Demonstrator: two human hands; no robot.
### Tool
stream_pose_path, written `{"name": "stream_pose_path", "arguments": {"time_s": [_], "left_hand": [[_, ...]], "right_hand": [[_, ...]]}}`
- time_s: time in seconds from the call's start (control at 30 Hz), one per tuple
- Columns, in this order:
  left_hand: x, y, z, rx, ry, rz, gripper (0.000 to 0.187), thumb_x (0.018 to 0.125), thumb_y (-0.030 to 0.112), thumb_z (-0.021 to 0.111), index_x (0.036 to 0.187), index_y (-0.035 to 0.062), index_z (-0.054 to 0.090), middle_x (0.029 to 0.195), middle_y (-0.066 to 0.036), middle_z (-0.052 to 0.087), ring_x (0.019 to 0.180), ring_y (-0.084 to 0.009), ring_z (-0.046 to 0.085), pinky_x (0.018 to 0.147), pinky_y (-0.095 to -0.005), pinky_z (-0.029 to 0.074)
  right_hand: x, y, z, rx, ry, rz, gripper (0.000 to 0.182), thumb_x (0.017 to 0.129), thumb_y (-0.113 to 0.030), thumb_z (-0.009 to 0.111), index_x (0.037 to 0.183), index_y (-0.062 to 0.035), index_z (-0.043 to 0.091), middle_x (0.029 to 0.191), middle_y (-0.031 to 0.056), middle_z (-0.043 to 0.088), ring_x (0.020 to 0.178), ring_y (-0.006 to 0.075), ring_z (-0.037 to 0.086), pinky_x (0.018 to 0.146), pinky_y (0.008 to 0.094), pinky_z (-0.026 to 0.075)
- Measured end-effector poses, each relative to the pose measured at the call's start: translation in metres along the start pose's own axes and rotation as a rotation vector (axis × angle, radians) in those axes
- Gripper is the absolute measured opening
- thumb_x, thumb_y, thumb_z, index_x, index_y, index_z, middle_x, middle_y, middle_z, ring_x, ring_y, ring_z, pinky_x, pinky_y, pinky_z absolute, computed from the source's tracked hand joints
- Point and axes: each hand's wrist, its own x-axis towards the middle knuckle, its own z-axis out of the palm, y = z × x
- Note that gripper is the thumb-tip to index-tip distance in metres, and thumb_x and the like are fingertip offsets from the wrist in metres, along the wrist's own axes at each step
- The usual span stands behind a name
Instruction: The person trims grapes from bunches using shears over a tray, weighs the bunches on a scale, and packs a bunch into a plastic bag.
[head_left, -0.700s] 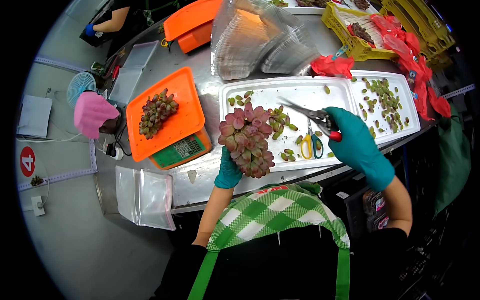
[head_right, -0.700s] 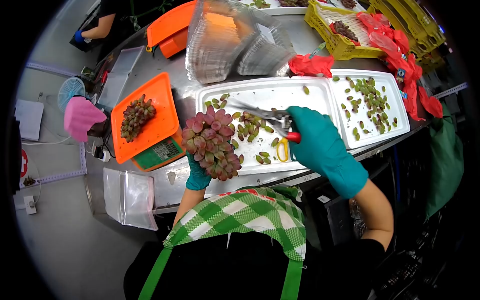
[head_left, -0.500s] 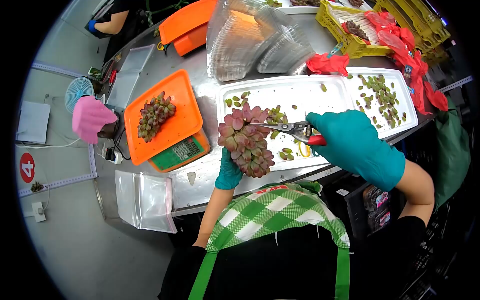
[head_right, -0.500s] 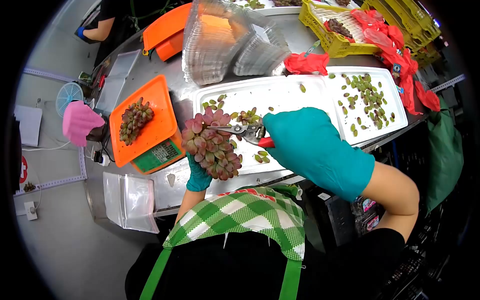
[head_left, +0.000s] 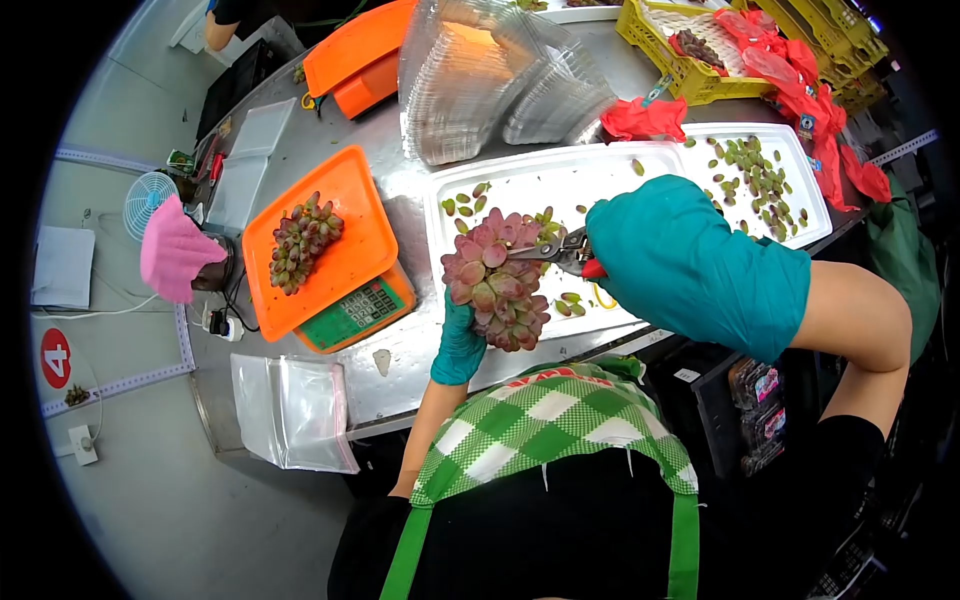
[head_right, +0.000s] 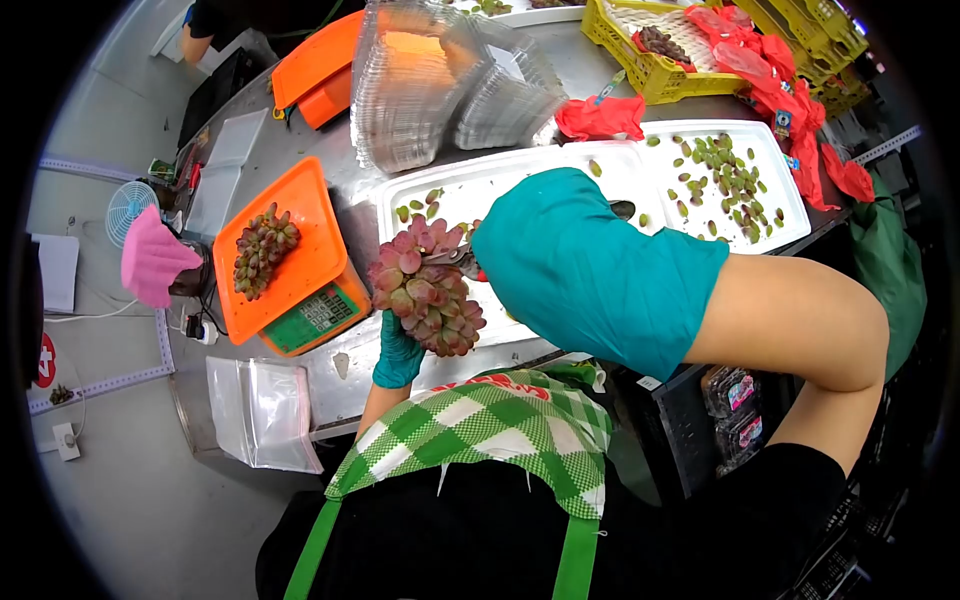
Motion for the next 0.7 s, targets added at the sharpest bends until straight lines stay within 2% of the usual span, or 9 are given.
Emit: {"name": "stream_pose_path", "arguments": {"time_s": [0.27,0.47,0.57,0.67,0.7], "left_hand": [[0.001,-0.014,-0.019,-0.005,-0.051,0.037,0.078,0.076,0.056,0.053,0.132,0.0101,0.024,0.131,-0.011,0.035,0.118,-0.0271,0.039,0.098,-0.0415,0.035],[-0.001,-0.009,-0.009,-0.042,-0.034,0.010,0.078,0.073,0.048,0.061,0.131,0.0098,0.026,0.128,-0.010,0.038,0.115,-0.0254,0.042,0.097,-0.0397,0.038],[-0.001,-0.008,-0.007,-0.063,-0.030,-0.005,0.079,0.071,0.044,0.065,0.131,0.0096,0.027,0.127,-0.009,0.040,0.114,-0.0245,0.044,0.096,-0.0388,0.039],[0.000,-0.009,-0.004,-0.087,-0.031,-0.026,0.080,0.069,0.040,0.069,0.131,0.0095,0.027,0.125,-0.008,0.042,0.113,-0.0237,0.045,0.095,-0.0379,0.040],[0.000,-0.009,-0.001,-0.075,-0.028,-0.035,0.081,0.070,0.042,0.068,0.131,0.0092,0.027,0.126,-0.009,0.041,0.113,-0.0243,0.045,0.095,-0.0382,0.040]], "right_hand": [[-0.002,-0.001,0.003,-0.084,-0.054,-0.017,0.020,0.070,-0.021,0.058,0.069,-0.0019,0.052,0.059,0.0113,0.053,0.047,0.0238,0.053,0.044,0.0360,0.038],[0.003,0.001,0.009,-0.109,-0.124,-0.037,0.019,0.069,-0.021,0.059,0.068,-0.0030,0.052,0.058,0.0105,0.053,0.045,0.0220,0.051,0.043,0.0350,0.036],[-0.001,0.003,0.011,-0.088,-0.046,-0.023,0.018,0.069,-0.021,0.059,0.068,-0.0041,0.052,0.057,0.0098,0.052,0.045,0.0215,0.051,0.044,0.0347,0.035],[-0.002,0.006,0.028,-0.070,0.192,-0.039,0.011,0.060,-0.019,0.058,0.059,-0.0079,0.055,0.053,0.0085,0.045,0.047,0.0175,0.043,0.038,0.0331,0.027],[-0.001,0.009,0.033,-0.050,0.188,-0.033,0.012,0.061,-0.019,0.058,0.060,-0.0075,0.055,0.053,0.0087,0.046,0.047,0.0180,0.044,0.038,0.0336,0.027]]}}
